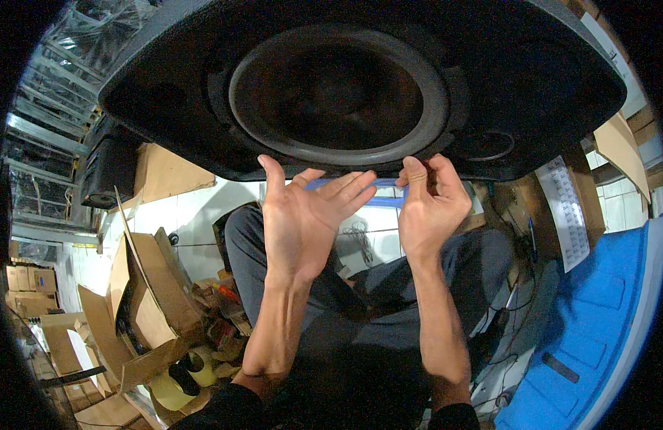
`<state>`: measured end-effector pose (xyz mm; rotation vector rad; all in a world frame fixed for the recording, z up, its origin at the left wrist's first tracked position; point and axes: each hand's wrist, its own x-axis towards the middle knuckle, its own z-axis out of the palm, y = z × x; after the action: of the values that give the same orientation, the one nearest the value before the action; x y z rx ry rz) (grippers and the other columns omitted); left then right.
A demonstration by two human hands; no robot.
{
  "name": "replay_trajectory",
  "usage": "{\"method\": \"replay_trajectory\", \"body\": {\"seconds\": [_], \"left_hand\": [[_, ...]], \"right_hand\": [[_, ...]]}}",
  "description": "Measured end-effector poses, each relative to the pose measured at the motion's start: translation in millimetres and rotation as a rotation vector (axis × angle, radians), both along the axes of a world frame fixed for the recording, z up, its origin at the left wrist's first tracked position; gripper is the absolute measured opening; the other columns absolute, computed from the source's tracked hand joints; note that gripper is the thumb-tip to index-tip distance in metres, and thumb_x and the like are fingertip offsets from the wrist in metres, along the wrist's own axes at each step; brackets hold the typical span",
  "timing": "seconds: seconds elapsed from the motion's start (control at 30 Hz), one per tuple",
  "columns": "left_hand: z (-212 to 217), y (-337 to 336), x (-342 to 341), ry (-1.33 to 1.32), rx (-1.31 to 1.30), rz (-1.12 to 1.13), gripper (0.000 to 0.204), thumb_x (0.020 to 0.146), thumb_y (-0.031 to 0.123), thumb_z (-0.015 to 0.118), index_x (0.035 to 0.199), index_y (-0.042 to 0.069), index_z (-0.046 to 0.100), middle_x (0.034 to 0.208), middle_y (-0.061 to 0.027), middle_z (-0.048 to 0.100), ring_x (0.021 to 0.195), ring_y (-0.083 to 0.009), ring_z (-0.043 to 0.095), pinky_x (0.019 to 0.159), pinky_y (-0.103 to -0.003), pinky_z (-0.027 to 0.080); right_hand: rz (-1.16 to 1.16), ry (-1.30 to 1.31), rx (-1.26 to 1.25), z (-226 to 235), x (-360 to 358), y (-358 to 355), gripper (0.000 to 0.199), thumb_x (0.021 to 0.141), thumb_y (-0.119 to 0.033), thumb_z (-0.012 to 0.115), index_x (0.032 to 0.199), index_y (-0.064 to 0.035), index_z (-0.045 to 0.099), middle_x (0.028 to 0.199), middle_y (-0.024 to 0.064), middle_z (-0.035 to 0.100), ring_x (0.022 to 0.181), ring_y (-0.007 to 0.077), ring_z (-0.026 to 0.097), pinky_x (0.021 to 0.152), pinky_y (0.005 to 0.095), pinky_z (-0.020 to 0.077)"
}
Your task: The person sits on the floor and uses a cordless drill to fasten screws into a speaker enclosure. They insert a speaker driver into the enclosure, align it, and continue securing it with screws. The person then places a grille over the speaker and sets the unit aside.
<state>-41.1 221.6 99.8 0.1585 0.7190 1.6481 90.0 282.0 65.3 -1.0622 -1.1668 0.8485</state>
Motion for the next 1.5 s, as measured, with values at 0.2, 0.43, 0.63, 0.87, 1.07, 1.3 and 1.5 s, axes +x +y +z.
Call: {"method": "replay_trajectory", "body": {"seconds": [0.2,0.43,0.63,0.87,1.07,1.3,1.5], "left_hand": [[-3.7,-2.6,-4.5,-0.026,0.030,-0.010,0.076,0.097,0.074,0.032,0.116,0.000,0.031,0.117,-0.0433,0.052,0.120,-0.0489,0.058,0.106,-0.054,0.049],[0.8,-12.5,-1.3,0.027,-0.008,0.065,0.074,0.098,0.073,0.030,0.114,0.000,0.032,0.119,-0.0454,0.051,0.121,-0.0497,0.057,0.108,-0.055,0.046],[-3.1,-2.7,-8.0,-0.050,0.023,-0.006,0.075,0.097,0.073,0.033,0.112,0.000,0.034,0.116,-0.0457,0.053,0.119,-0.0500,0.059,0.106,-0.055,0.049],[-1.6,-1.1,-6.9,-0.085,-0.024,0.000,0.076,0.097,0.074,0.032,0.112,-0.001,0.037,0.117,-0.0452,0.053,0.119,-0.0499,0.059,0.104,-0.054,0.050],[5.0,-7.8,1.2,0.011,-0.051,0.039,0.078,0.098,0.075,0.028,0.110,-0.002,0.040,0.117,-0.0424,0.055,0.120,-0.0492,0.059,0.106,-0.052,0.050],[3.3,-2.7,-3.9,-0.066,-0.037,-0.010,0.079,0.096,0.076,0.034,0.111,-0.002,0.038,0.120,-0.0432,0.053,0.119,-0.0487,0.060,0.105,-0.053,0.050],[3.8,3.3,-6.5,-0.144,-0.053,-0.036,0.076,0.097,0.073,0.035,0.112,-0.001,0.038,0.119,-0.0437,0.053,0.121,-0.0492,0.059,0.104,-0.055,0.051]], "right_hand": [[-0.005,-0.010,0.026,-2.3,-2.7,1.1,0.008,0.094,-0.001,0.068,0.089,0.0056,0.066,0.072,0.0062,0.067,0.063,0.0114,0.063,0.058,0.0244,0.0469],[0.045,-0.077,0.045,-2.5,-4.9,-0.4,0.015,0.092,0.004,0.067,0.079,0.0068,0.061,0.071,0.0074,0.065,0.062,0.0132,0.064,0.056,0.0256,0.0469],[-0.021,-0.167,0.205,-6.1,-1.2,5.6,0.016,0.090,0.007,0.067,0.077,0.0068,0.059,0.068,0.0088,0.062,0.059,0.0149,0.064,0.053,0.0267,0.0452],[-0.050,-0.313,0.282,-3.3,2.2,8.7,0.014,0.087,0.008,0.068,0.075,0.0068,0.062,0.067,0.0100,0.063,0.058,0.0162,0.064,0.053,0.0281,0.0443],[0.095,-0.327,0.200,6.2,15.1,8.9,0.013,0.086,0.008,0.068,0.075,0.0075,0.062,0.067,0.0107,0.063,0.059,0.0173,0.063,0.054,0.0289,0.0441],[0.051,-0.363,0.241,10.5,16.1,8.9,0.013,0.086,0.008,0.068,0.075,0.0079,0.062,0.068,0.0119,0.063,0.060,0.0192,0.065,0.055,0.0299,0.0469],[0.008,-0.453,0.336,14.6,16.4,11.3,0.013,0.085,0.012,0.067,0.074,0.0078,0.060,0.068,0.0115,0.062,0.058,0.0200,0.066,0.053,0.0306,0.0485]]}}
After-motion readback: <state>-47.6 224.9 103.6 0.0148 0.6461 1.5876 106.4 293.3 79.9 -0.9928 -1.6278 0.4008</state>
